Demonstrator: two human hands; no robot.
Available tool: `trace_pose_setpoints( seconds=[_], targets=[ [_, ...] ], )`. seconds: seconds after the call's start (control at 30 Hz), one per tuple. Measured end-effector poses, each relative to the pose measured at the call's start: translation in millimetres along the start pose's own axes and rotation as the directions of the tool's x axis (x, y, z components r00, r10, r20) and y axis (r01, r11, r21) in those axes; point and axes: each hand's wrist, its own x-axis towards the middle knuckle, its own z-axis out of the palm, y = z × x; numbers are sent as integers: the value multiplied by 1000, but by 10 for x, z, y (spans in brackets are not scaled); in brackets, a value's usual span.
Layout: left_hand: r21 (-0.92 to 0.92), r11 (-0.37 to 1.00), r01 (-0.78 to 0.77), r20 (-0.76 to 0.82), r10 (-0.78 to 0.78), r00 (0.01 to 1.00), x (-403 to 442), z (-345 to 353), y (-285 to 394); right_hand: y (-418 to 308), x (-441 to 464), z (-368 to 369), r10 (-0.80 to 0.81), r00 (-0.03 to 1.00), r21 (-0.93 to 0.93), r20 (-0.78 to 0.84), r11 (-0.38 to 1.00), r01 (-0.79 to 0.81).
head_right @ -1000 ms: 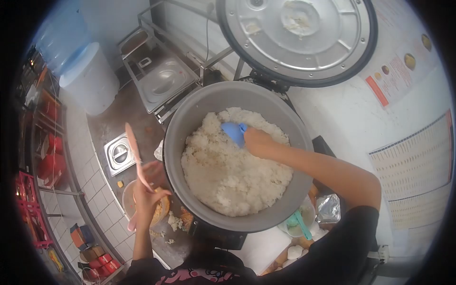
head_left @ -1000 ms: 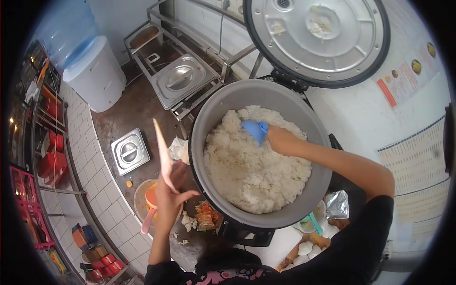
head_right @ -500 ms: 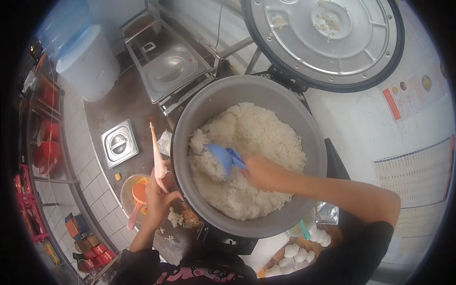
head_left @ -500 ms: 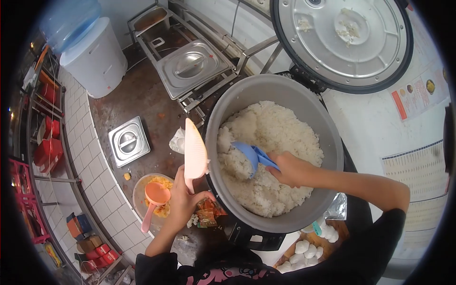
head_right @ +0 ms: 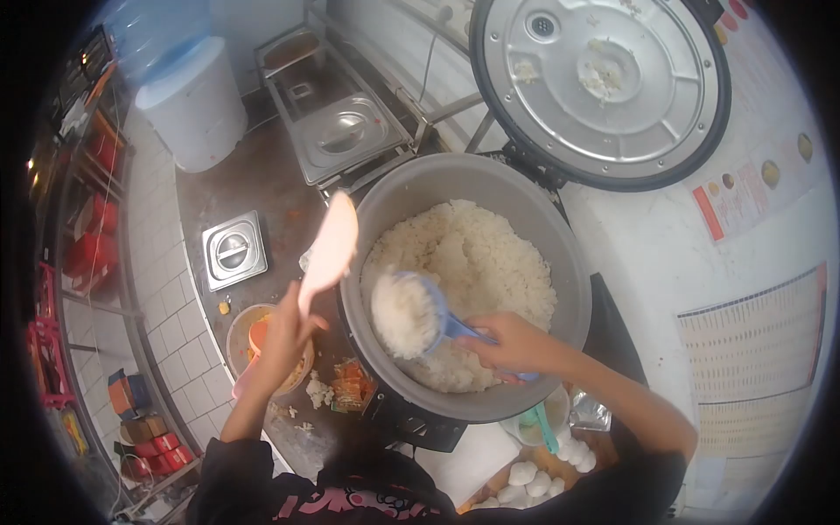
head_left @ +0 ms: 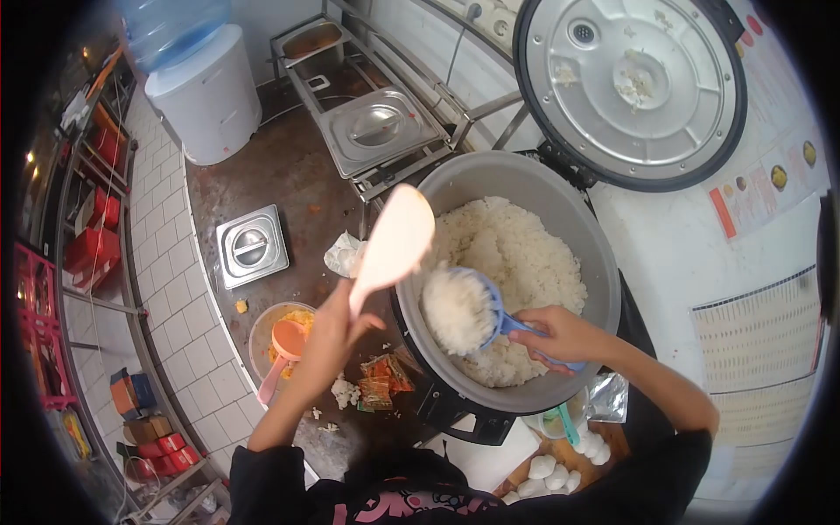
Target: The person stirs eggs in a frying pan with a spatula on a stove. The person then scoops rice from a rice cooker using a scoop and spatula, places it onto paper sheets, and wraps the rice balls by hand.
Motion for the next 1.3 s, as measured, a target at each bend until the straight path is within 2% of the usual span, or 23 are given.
trace_pose_setpoints(
  seconds=[0.03, 0.07, 0.1, 0.13, 0.17, 0.2, 0.23, 0.27, 0.3, 0.37, 0.4, 0.47, 0.6, 0.77, 0.9, 0.97, 1.0, 1.07, 1.1, 1.17, 1.2, 1.27, 1.3],
  targets=[
    [-5, 1000, -3, -11, 3, 1000, 29, -73, 92, 55, -53, -18, 38, 998, 183, 42, 982, -46],
    [-125, 991, 39, -20, -42, 999, 76, -171, 221, 101, -107, -29, 70, 994, 357, 85, 929, -96],
    [-245, 966, 78, -21, -85, 996, 128, -227, 309, 148, -158, -20, 72, 995, 347, 75, 933, -93],
    [-66, 989, -130, -94, 124, 988, 191, -212, 318, 198, -209, -4, 79, 997, 436, 7, 897, -74],
    [-72, 987, -140, -104, 133, 986, 245, -178, 383, 228, -252, -5, 89, 994, 521, -62, 853, -43],
    [77, 965, -250, -78, 255, 964, 289, -115, 493, 240, -291, -10, 88, 993, 513, -73, 858, -38],
    [222, 909, -354, -35, 370, 928, 327, -48, 605, 250, -333, -6, 66, 993, 593, -99, 805, 5],
    [219, 908, -357, 81, 347, 934, 361, 24, 698, 257, -384, 4, 46, 991, 668, -128, 742, 52],
    [208, 877, -433, 93, 423, 901, 380, 121, 795, 246, -428, 17, 45, 989, 666, -141, 743, 62],
    [221, 849, -480, 100, 470, 877, 445, 287, 870, 175, -479, 13, 10, 985, 765, -173, 631, 128],
    [222, 841, -492, 96, 484, 870, 468, 323, 932, 155, -489, -1, 5, 982, 762, -188, 632, 142],
    [374, 727, -576, 102, 585, 805, 489, 375, 1036, 140, -462, -32, 17, 964, 719, -266, 669, 187],
    [398, 692, -603, 152, 598, 787, 537, 523, 1102, 173, -289, -93, -20, 964, 735, -265, 643, 216],
    [426, 733, -530, 168, 511, 843, 642, 761, 1007, 332, -112, -7, 51, 913, 644, -404, 725, 244],
    [429, 723, -541, 245, 483, 841, 843, 850, 952, 468, -175, 58, 57, 916, 661, -396, 710, 242],
    [524, 415, -743, 418, 634, 650, 962, 823, 880, 539, -237, 113, 38, 905, 622, -424, 738, 261],
    [522, 416, -744, 419, 635, 649, 993, 816, 879, 579, -251, 155, 40, 904, 623, -425, 738, 260],
    [370, 773, -516, 338, 406, 849, 1061, 810, 893, 650, -274, 208, 10, 918, 695, -395, 657, 292],
    [367, 770, -521, 342, 409, 846, 1092, 802, 884, 655, -293, 220, 13, 917, 697, -399, 654, 294],
    [355, 757, -548, 204, 509, 836, 1131, 779, 842, 639, -316, 235, -75, 925, 777, -372, 520, 355],
    [356, 758, -547, 206, 507, 837, 1069, 727, 921, 627, -315, 239, -75, 926, 779, -370, 518, 353],
    [363, 804, -471, 19, 499, 867, 879, 559, 1245, 591, -317, 190, -69, 913, 799, -403, 461, 387],
    [362, 800, -478, 26, 505, 863, 782, 563, 1294, 601, -296, 145, -67, 910, 800, -409, 454, 393]
  ],
)
